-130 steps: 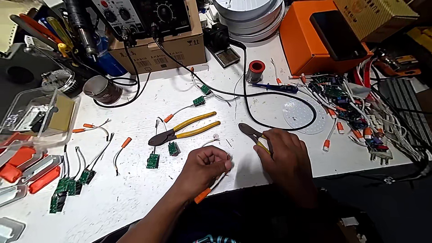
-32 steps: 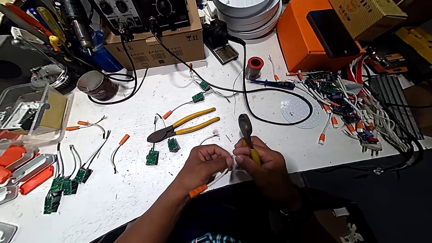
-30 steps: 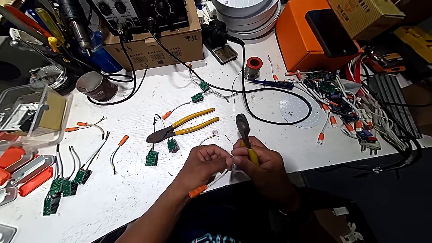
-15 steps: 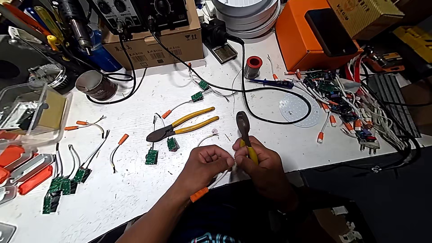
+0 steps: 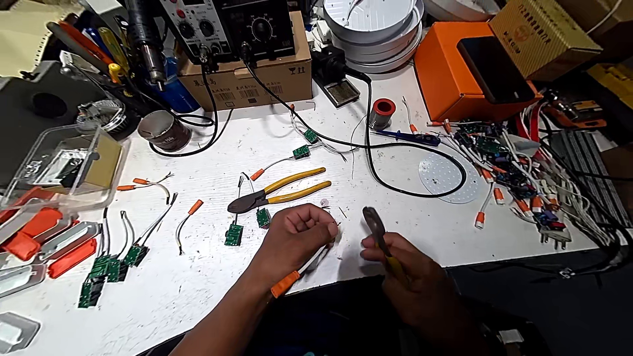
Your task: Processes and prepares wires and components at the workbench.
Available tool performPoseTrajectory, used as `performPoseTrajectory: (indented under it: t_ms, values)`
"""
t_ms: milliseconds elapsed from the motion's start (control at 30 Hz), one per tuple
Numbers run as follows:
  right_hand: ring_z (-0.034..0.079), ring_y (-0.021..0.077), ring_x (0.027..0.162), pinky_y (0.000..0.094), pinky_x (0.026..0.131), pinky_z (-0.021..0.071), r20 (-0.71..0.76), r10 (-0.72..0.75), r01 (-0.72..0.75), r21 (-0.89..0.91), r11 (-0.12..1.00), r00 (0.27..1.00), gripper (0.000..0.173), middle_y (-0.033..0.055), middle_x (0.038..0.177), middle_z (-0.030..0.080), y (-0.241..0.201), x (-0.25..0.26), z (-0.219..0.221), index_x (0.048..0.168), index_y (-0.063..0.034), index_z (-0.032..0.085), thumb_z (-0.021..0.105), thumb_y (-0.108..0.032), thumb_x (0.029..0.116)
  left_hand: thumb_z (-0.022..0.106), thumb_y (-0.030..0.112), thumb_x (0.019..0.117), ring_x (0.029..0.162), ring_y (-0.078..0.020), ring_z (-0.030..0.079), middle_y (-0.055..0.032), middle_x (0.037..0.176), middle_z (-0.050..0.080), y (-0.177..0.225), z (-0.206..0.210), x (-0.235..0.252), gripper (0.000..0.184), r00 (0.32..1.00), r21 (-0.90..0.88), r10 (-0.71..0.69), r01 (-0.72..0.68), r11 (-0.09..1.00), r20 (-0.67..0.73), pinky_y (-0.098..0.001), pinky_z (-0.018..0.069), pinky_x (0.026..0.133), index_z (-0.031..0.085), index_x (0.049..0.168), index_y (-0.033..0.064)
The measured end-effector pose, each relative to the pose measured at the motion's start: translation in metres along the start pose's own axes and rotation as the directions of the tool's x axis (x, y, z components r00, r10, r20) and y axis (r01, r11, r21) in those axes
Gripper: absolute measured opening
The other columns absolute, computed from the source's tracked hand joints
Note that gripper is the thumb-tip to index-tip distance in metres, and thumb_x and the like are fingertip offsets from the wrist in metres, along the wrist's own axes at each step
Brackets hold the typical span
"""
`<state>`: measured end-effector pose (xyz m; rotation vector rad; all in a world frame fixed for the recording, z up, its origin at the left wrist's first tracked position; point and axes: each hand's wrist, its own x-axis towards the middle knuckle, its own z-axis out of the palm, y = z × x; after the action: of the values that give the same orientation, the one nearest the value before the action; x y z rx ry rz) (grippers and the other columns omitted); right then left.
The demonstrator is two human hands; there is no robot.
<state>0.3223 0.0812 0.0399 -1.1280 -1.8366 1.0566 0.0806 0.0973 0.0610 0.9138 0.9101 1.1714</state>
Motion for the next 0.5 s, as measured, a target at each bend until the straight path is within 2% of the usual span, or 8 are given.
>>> performPoseTrajectory:
  t_ms: [133,233,500]
  values:
    - [0.067,0.0075,0.107,0.0221,0.081,0.0592,0.063,0.033,-0.027,-0.084,0.996,0.997,0.044,0.0082,0.132,0.065,-0.004,-0.009,-0.004,0.116,-0.0054,0.073,0.055,-0.001,0.0759,0.071,0.003,0.0909,0.066,-0.0069,0.066,-0.0006,0.072,0.069,0.006,0.005,0.003,0.002,1.000,0.041,0.031,-0.031,0.999,-0.001,-0.0232,0.0578,0.067,0.073,0.090,0.0034]
    - [0.065,0.0108,0.117,0.0262,0.092,0.0586,0.103,0.030,-0.023,-0.074,0.997,0.994,0.052,0.0109,0.140,0.059,-0.006,-0.010,-0.007,0.124,-0.0042,0.069,0.055,0.000,0.0731,0.073,0.003,0.0888,0.064,-0.0064,0.065,-0.0004,0.070,0.068,0.008,0.011,0.006,0.001,0.999,0.049,0.031,-0.030,0.998,-0.016,-0.0224,0.0569,0.065,0.073,0.088,0.0035]
    - [0.056,0.0129,0.131,0.0284,0.101,0.0534,0.161,0.055,-0.031,-0.146,0.989,0.985,0.061,0.0127,0.151,0.051,-0.008,-0.007,-0.012,0.130,-0.0074,0.068,0.056,-0.003,0.0708,0.073,0.004,0.0881,0.061,-0.0060,0.064,0.0008,0.068,0.067,0.009,0.017,0.009,0.002,1.000,0.067,0.001,-0.001,0.998,-0.002,-0.0224,0.0562,0.063,0.073,0.087,0.0048]
